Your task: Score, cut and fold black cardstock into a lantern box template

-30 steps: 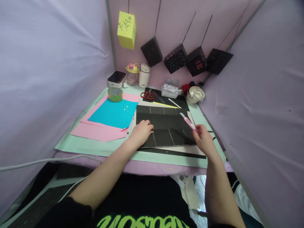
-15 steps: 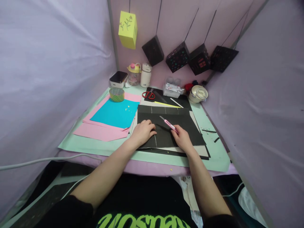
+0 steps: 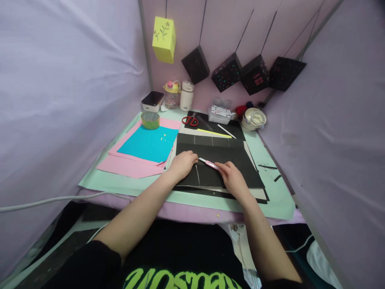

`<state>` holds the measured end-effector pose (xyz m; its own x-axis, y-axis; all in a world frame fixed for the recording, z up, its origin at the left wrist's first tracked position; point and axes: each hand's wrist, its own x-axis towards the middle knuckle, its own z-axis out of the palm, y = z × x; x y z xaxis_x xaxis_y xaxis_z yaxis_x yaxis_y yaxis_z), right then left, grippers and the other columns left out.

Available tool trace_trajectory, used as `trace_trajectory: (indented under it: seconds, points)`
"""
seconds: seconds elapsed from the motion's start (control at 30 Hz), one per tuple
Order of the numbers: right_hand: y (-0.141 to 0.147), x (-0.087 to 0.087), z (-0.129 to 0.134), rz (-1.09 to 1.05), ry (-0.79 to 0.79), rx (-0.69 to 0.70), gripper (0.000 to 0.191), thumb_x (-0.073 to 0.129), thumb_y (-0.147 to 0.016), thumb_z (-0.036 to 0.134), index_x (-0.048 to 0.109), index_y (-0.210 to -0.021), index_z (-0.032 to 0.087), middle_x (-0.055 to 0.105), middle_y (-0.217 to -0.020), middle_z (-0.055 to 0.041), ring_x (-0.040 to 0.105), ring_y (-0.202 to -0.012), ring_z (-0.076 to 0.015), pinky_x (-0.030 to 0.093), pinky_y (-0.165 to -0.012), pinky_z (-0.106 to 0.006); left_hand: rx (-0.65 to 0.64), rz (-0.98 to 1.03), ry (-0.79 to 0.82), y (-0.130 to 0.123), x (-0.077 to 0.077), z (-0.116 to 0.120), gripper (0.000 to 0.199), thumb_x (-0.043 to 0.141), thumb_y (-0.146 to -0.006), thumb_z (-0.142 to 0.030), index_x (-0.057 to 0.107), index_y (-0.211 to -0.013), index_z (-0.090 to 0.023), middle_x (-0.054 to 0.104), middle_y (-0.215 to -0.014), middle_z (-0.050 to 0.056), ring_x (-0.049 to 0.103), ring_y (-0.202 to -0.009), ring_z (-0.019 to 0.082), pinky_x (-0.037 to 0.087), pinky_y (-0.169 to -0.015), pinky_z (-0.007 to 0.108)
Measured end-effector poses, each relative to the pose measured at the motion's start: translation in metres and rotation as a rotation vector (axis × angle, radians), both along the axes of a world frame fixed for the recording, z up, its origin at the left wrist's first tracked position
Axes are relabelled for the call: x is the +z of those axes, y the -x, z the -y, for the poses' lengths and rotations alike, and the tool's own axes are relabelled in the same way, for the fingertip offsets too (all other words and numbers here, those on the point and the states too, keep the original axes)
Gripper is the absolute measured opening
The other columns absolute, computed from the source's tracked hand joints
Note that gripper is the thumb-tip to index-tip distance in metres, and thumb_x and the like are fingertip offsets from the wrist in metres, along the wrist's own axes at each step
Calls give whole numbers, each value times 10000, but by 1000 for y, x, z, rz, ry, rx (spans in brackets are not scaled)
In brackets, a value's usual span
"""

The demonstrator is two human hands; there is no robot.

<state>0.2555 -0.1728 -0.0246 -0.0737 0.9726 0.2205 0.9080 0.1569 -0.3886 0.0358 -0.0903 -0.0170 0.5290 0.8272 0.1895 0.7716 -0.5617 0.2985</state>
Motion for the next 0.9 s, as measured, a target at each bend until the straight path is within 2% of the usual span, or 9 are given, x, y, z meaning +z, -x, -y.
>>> trace_trajectory:
  seconds: [0.23,0.47,0.63,0.77,0.9]
  points:
    - [4,3,15,45,53,35,369,378,-991,325,622,-1263,274,577,-924,-48,616,-792,-179,466,-699,-272,28,36,-7,0,-2,3,211,497,-943,-270,689,-876,-215,627,-884,39,601,-893,208,387,-621,278]
    - [7,6,15,88,74,65,381,358,-999,375,607,-1278,302,564,-913,-39,611,-790,-179,448,-674,-268,35,65,-17,1,-5,5,192,504,-948,-277,678,-903,-213,629,-917,37,598,-931,207,409,-666,277]
    - [8,4,14,111,65,76,385,353,-998,345,604,-1286,294,546,-922,-45,600,-781,-182,435,-657,-276,39,71,-19,1,-7,5,183,502,-947,-270,667,-892,-211,617,-908,42,591,-915,212,411,-660,279]
    - [4,4,14,42,75,128,381,359,-992,347,631,-1252,287,532,-892,-42,585,-761,-175,438,-675,-282,57,92,-19,-1,-8,4,180,492,-941,-242,651,-870,-199,614,-904,52,592,-891,217,409,-642,284]
    - [-4,2,17,-177,71,179,364,396,-975,370,676,-1177,256,549,-867,-42,577,-779,-172,452,-721,-285,55,151,-11,0,-10,1,170,494,-936,-249,639,-857,-208,627,-902,42,603,-885,213,417,-648,284]
